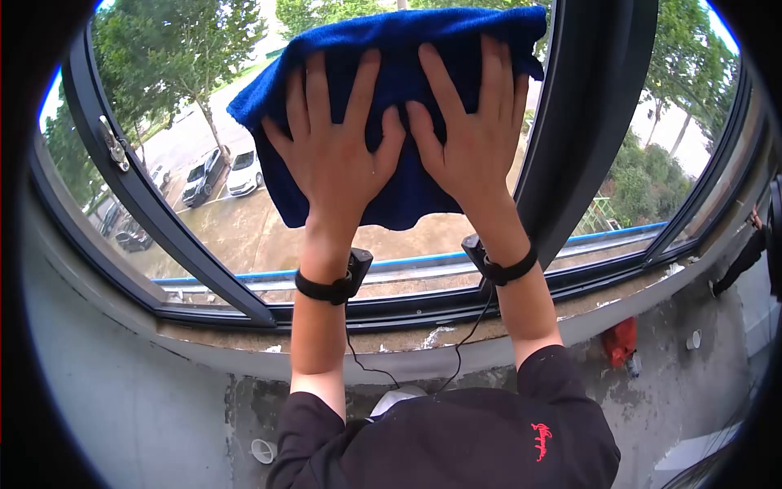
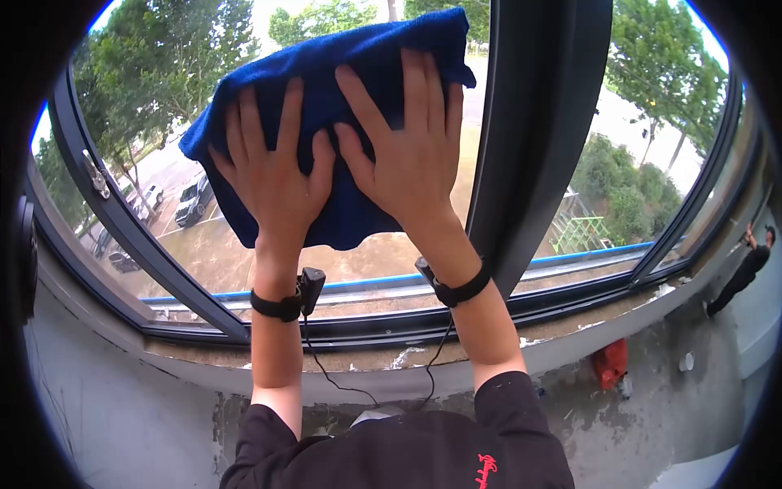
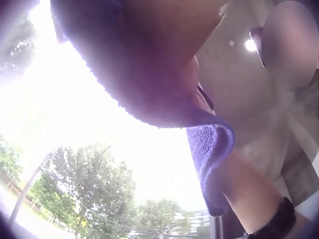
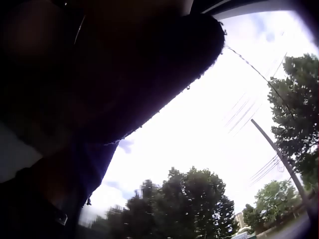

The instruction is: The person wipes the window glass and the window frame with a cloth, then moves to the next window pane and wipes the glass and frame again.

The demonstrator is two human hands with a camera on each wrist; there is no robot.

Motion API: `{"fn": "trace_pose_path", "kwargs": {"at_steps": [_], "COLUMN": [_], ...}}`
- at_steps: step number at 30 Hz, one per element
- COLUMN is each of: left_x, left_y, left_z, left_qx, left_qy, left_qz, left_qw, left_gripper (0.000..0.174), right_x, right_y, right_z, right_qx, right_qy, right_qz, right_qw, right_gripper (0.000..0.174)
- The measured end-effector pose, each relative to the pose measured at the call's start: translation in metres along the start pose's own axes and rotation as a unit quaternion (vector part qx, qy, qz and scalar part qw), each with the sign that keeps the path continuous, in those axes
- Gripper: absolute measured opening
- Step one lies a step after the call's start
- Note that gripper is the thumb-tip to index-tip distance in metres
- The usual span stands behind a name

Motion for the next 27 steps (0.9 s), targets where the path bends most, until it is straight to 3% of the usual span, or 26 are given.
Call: {"fn": "trace_pose_path", "kwargs": {"at_steps": [10, 20, 25, 27], "left_x": [0.014, 0.034, 0.032, 0.028], "left_y": [0.102, 0.303, 0.32, 0.294], "left_z": [0.011, 0.024, 0.023, 0.022], "left_qx": [-0.072, -0.142, -0.184, -0.142], "left_qy": [-0.011, 0.038, 0.082, 0.061], "left_qz": [-0.037, -0.03, -0.005, -0.009], "left_qw": [0.997, 0.989, 0.979, 0.988], "left_gripper": [0.05, 0.042, 0.04, 0.04], "right_x": [-0.015, -0.034, -0.035, -0.033], "right_y": [0.099, 0.273, 0.299, 0.273], "right_z": [-0.013, -0.034, -0.043, -0.038], "right_qx": [-0.103, -0.147, -0.152, -0.149], "right_qy": [0.032, 0.018, 0.016, 0.022], "right_qz": [0.078, 0.089, 0.094, 0.078], "right_qw": [0.991, 0.985, 0.984, 0.985], "right_gripper": [0.048, 0.031, 0.026, 0.027]}}
Point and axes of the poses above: each hand's wrist, its own y-axis away from the middle knuckle, its own z-axis out of the palm, x = y × z, the point moved 5 cm from there along -y, towards the middle knuckle, and after that the axes turned 5 degrees about -y, right-handed, at the moved point
